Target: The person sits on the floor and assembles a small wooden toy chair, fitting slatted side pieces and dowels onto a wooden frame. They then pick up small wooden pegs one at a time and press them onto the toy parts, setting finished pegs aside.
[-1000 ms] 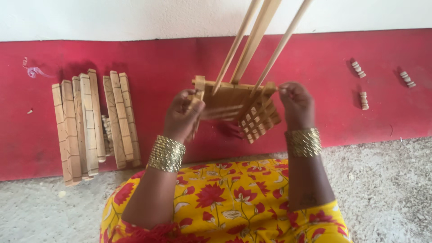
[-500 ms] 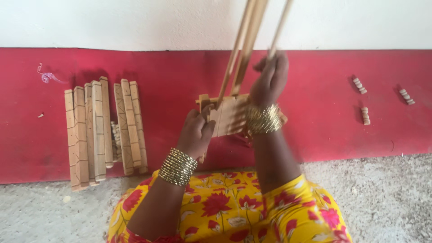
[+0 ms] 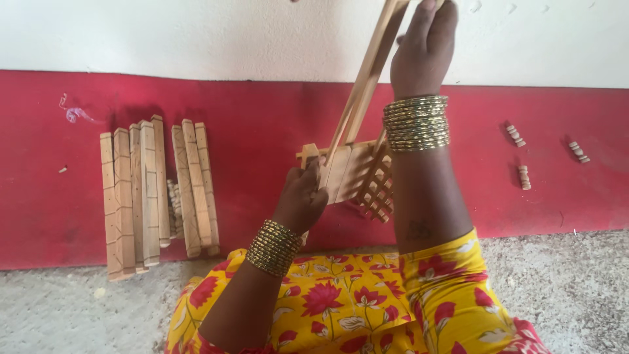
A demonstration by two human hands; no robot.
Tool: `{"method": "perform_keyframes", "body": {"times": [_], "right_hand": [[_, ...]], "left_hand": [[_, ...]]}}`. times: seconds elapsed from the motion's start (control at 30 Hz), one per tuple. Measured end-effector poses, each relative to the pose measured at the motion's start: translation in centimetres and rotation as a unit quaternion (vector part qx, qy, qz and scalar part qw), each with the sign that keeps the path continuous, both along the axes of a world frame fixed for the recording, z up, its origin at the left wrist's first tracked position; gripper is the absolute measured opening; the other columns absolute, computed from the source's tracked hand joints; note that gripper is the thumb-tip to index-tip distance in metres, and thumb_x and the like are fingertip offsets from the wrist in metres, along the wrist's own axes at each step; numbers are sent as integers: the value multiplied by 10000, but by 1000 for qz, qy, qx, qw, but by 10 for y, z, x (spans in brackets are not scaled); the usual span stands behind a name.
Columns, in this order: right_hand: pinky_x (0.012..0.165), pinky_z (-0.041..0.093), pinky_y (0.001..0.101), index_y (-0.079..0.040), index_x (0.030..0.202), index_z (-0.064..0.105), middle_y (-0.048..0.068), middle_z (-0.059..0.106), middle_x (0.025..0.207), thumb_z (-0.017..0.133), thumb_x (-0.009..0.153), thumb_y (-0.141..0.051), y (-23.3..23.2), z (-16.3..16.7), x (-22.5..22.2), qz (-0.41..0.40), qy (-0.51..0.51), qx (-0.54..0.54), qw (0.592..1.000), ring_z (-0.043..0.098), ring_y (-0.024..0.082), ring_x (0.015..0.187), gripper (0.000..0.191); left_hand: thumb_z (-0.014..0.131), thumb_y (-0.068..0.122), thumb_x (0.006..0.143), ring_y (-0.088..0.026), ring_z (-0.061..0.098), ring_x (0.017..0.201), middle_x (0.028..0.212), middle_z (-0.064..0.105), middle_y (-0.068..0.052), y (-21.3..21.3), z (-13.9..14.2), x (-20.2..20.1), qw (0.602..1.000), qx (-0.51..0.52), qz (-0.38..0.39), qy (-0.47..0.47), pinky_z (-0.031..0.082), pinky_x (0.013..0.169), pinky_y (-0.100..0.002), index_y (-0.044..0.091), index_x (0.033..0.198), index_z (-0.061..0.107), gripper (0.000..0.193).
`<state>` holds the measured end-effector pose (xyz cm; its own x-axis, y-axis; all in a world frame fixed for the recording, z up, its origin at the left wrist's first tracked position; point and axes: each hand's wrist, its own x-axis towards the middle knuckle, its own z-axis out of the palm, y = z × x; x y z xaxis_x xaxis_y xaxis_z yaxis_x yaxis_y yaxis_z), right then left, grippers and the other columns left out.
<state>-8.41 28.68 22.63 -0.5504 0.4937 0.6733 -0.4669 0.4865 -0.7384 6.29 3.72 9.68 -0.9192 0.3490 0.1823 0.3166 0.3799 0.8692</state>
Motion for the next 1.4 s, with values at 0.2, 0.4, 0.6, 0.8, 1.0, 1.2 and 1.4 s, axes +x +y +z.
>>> {"method": "perform_keyframes", "body": {"times": [0.2, 0.4, 0.6, 0.8, 1.0, 1.2, 1.4], "right_hand": [[484, 404, 257, -106, 885, 526, -23, 483, 689, 397, 1148, -257, -18, -81, 25, -182, -60, 124, 974, 435, 97, 564, 329], [399, 368, 248, -83, 854, 492, -35, 466, 621, 434, 1091, -232, -34, -128, 52, -140, -204, 56, 967, 433, 78, 492, 285], [476, 415, 233, -84, 943, 535, -33, 481, 716, 407, 1146, -258, 6, -33, -15, -36, 31, 64, 997, 440, 63, 586, 296], [360, 373, 227, -97, 900, 529, -64, 486, 637, 375, 1131, -226, -5, -57, -11, -96, 14, 74, 993, 416, 45, 477, 306], [437, 393, 270, -108, 892, 504, -36, 452, 654, 407, 1110, -214, -21, -155, 43, -141, -147, 82, 976, 419, 87, 532, 261], [685, 516, 234, -107, 1000, 473, 5, 441, 902, 405, 1090, -227, -10, -77, 11, -53, 81, -81, 992, 468, 116, 787, 165], [716, 481, 230, -95, 987, 478, 9, 462, 911, 490, 1104, -215, -56, 4, 3, -153, 98, 121, 976, 466, 117, 800, 169]], "left_hand": [[636, 140, 868, -266, 628, 929, 1077, 534, -151, -5, 6, 0, 1000, -18, -1, -16, 548, 858, -394, 121, 1489, 489, 638], [631, 153, 894, -230, 621, 909, 1087, 523, -139, -2, 3, -7, 999, -15, 4, -38, 552, 843, -362, 108, 1497, 453, 631], [664, 113, 824, -315, 552, 1044, 1128, 546, -156, 1, -3, -8, 996, -84, 9, 29, 470, 966, -494, 132, 1501, 467, 706], [650, 44, 777, -416, 492, 1261, 1532, 180, -224, 1, 11, -8, 993, -113, 25, 26, 454, 1051, -461, 190, 1504, 437, 771], [616, 15, 878, -351, 461, 1411, 1681, -75, -238, -1, 23, -9, 997, 22, -26, -67, 489, 1076, -379, 150, 1559, 366, 738], [558, 7, 814, -337, 482, 1405, 1644, 34, -254, 2, 12, -11, 995, -11, -17, -100, 536, 1000, -383, 153, 1501, 413, 718], [529, -68, 818, -476, 160, 1532, 1306, 461, -233, 6, -8, -20, 996, -39, -40, 63, 317, 1185, -508, 35, 1519, 404, 719]]}}
